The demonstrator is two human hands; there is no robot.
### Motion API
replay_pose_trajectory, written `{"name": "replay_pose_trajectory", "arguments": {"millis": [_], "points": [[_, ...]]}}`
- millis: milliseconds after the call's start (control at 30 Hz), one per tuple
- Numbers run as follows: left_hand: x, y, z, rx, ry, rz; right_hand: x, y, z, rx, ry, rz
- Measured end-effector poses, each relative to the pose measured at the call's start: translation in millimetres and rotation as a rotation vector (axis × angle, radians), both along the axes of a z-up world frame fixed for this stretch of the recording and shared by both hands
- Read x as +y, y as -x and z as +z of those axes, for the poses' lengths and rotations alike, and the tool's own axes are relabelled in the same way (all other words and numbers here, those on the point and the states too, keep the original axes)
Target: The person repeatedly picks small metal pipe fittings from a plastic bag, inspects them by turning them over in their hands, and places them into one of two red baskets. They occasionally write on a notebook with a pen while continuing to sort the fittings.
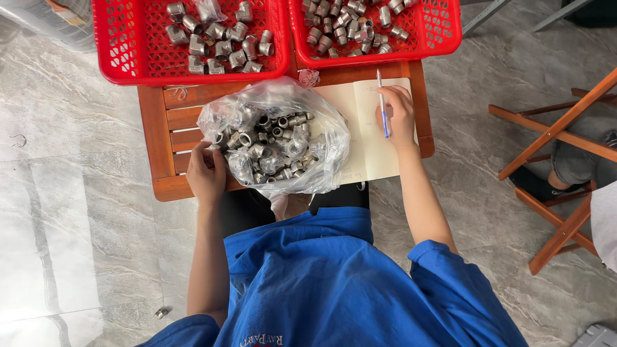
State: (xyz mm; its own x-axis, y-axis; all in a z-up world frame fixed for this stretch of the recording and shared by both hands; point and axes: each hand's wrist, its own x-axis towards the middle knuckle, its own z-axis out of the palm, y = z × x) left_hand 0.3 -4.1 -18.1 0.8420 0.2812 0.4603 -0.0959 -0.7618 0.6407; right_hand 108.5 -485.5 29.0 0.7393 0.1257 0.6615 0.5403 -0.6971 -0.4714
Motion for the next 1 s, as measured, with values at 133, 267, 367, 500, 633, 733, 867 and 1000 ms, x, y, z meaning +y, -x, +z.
{"name": "replay_pose_trajectory", "arguments": {"millis": [133,267,367,500,633,733,867,1000], "points": [[0,1,7,-0.007,0.049,-0.022,17,13,28,0.016,0.112,0.121],[1,2,11,0.006,0.067,-0.053,25,20,31,0.065,0.192,0.149],[1,2,11,0.011,0.062,-0.058,38,29,47,0.116,0.265,0.129],[3,4,9,0.014,0.057,-0.05,56,44,66,0.041,0.093,0.026],[2,5,9,0.004,0.061,-0.041,125,88,114,-0.066,-0.12,-0.011],[3,5,8,-0.002,0.063,-0.056,187,106,115,-0.021,-0.203,0.267],[5,7,9,0.015,0.073,-0.074,229,88,80,0.238,0.286,0.367],[5,9,15,0.021,0.143,-0.099,232,73,50,0.359,0.427,0.331]]}}
